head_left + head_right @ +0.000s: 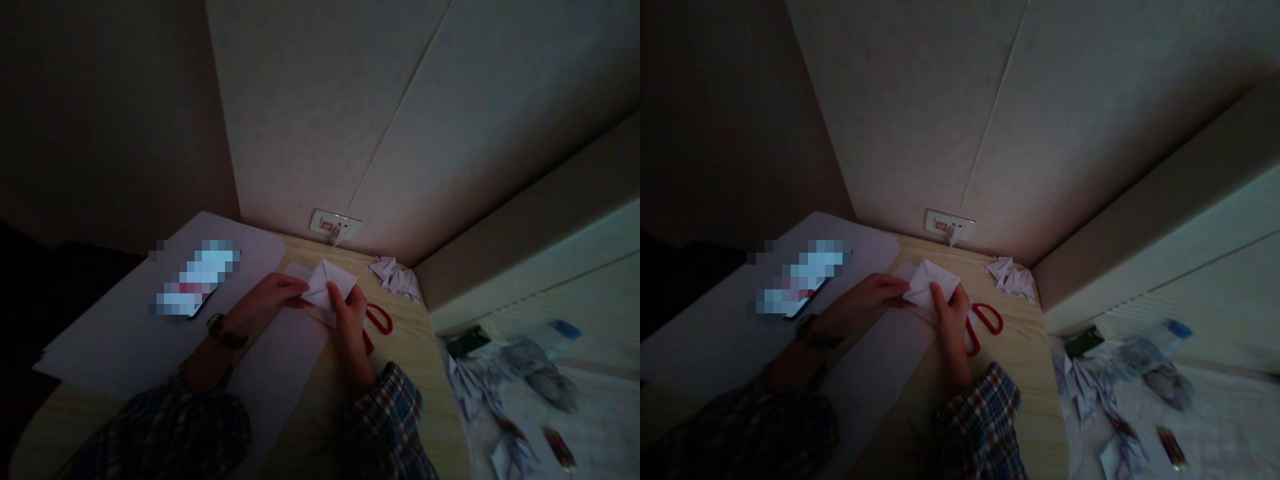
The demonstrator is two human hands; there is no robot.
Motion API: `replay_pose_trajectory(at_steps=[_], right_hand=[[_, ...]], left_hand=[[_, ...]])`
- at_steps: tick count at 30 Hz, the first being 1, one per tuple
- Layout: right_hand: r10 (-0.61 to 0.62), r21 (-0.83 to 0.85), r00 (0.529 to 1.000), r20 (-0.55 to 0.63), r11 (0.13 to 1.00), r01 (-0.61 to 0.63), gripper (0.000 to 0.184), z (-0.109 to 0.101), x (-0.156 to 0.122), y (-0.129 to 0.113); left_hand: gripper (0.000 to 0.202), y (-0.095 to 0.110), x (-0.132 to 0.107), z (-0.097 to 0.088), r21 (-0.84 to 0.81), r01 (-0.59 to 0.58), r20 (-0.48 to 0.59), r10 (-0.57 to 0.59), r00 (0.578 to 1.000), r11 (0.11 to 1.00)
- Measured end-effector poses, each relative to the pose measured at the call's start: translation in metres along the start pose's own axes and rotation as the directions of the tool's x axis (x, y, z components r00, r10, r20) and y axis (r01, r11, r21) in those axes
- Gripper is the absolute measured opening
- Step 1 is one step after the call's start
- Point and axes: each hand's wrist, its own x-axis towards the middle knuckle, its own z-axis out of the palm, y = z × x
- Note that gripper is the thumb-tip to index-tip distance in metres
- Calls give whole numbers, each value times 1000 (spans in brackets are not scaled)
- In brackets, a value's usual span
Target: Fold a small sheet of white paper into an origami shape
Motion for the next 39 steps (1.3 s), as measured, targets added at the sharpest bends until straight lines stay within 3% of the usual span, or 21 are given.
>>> replay_pose_trajectory(at_steps=[5,9,14,24,30,39], right_hand=[[28,16,999,17,999,-29,26,0,-2,-1],[15,3,1000,7,1000,-15,24,0,-3,0],[5,-19,1000,-6,1000,-5,25,0,-2,4],[5,9,999,-36,1000,-5,24,1,-1,1],[0,-15,999,-42,1000,-1,25,0,-1,3],[39,-11,999,0,999,-39,28,2,-3,-5]], left_hand=[[24,2,1,0,98,15,-19,-13,1000,995],[20,3,1,1,212,-31,-79,48,996,977],[22,3,2,1,348,-78,-76,111,991,934],[23,10,0,10,371,-103,-143,167,976,923],[14,11,-2,10,394,-153,-69,195,978,906],[17,11,-3,12,418,-159,-91,215,972,894]])
